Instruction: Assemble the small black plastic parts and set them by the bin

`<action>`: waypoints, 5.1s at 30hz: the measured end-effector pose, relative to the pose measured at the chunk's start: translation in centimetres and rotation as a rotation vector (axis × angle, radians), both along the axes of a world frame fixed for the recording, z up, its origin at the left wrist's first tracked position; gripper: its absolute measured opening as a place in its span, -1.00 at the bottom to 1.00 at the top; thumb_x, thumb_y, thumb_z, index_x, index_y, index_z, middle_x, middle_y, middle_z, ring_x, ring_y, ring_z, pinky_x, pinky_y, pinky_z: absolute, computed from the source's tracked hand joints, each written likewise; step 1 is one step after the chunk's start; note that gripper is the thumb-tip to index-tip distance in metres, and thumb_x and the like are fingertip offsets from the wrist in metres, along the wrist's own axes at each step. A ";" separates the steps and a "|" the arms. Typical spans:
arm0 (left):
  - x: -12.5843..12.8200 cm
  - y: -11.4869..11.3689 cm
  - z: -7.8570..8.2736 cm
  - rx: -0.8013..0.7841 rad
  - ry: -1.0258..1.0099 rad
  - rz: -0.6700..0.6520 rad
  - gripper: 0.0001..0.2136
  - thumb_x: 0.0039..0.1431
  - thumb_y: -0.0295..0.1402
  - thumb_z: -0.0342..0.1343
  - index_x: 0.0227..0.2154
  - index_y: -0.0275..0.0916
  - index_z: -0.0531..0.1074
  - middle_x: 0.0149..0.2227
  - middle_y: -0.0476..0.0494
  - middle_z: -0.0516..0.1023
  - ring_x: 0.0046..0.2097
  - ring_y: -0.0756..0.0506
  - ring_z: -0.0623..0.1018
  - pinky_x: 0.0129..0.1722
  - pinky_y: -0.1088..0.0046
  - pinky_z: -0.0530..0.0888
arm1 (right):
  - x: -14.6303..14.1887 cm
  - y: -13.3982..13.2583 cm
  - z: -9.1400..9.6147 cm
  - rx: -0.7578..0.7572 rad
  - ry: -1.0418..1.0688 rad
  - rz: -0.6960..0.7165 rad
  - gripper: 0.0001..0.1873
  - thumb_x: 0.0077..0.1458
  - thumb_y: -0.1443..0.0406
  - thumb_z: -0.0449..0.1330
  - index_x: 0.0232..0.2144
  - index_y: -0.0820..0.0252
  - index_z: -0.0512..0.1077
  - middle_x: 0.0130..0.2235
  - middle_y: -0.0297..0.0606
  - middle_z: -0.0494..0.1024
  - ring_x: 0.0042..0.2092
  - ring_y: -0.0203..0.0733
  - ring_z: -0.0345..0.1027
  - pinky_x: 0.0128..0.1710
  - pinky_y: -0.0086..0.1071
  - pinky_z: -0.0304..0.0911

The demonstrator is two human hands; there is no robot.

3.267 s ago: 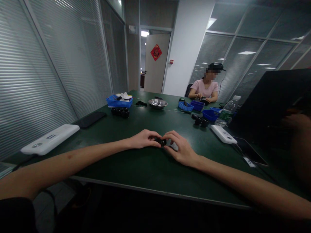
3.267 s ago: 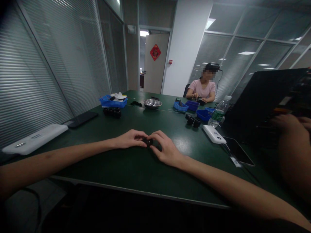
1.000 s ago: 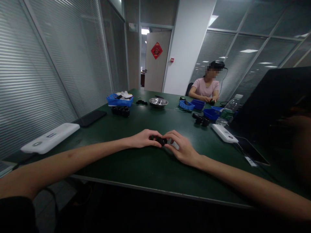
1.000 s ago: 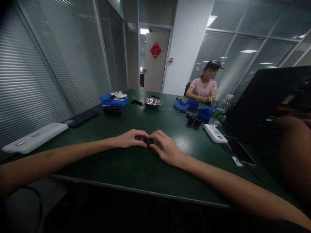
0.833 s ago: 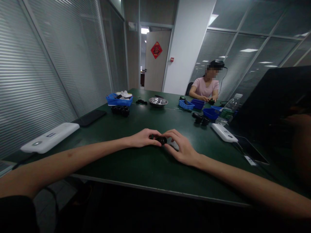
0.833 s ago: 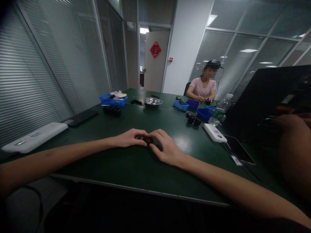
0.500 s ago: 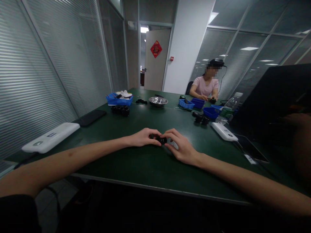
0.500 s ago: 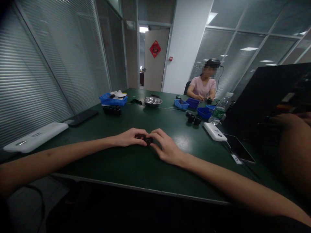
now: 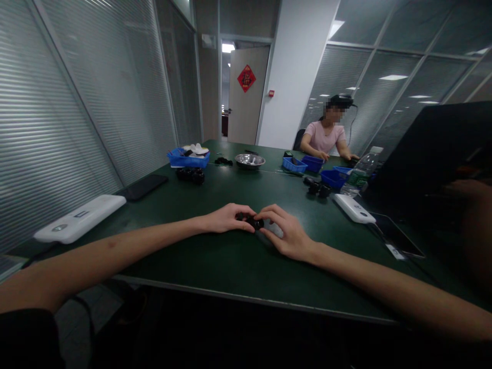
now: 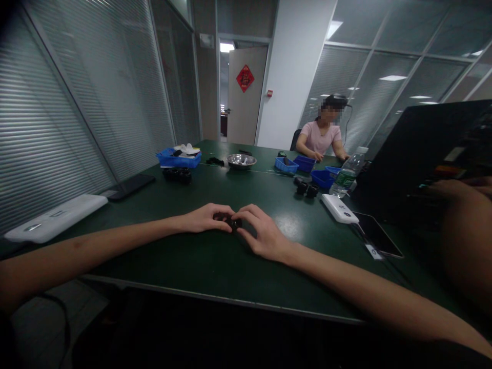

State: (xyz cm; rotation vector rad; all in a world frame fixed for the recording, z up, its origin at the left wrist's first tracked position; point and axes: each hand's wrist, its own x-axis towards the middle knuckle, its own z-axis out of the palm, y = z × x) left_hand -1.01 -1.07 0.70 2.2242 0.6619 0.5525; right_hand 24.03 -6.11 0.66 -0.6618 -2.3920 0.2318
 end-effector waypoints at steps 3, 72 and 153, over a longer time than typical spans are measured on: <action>0.0 -0.1 0.1 -0.014 -0.003 0.003 -0.63 0.21 -0.10 0.29 -0.06 -0.26 0.54 -0.25 -0.05 0.48 -0.25 -0.05 0.41 -0.25 0.44 0.28 | -0.1 0.0 0.0 0.008 0.019 -0.049 -0.69 0.30 0.30 0.24 0.07 0.11 0.39 0.01 -0.12 0.48 0.00 -0.02 0.41 -0.04 -0.10 0.41; 0.0 0.1 -0.4 -0.087 -0.045 -0.063 -0.53 0.15 -0.16 0.36 0.06 -0.27 0.51 -0.10 -0.13 0.58 -0.11 -0.11 0.52 -0.13 0.39 0.38 | -0.2 0.0 0.1 -0.005 0.076 0.063 -0.61 0.32 0.36 0.16 0.17 0.08 0.34 0.07 -0.08 0.48 0.09 0.03 0.37 0.09 0.01 0.38; -0.1 0.2 -0.5 -0.130 -0.032 -0.065 -0.56 0.16 -0.10 0.34 -0.01 -0.28 0.52 -0.27 -0.03 0.47 -0.27 -0.03 0.40 -0.28 0.46 0.30 | -0.3 0.0 0.1 -0.002 0.042 0.080 -0.60 0.30 0.40 0.19 0.16 0.11 0.34 0.05 -0.09 0.47 0.07 0.01 0.36 0.05 -0.03 0.40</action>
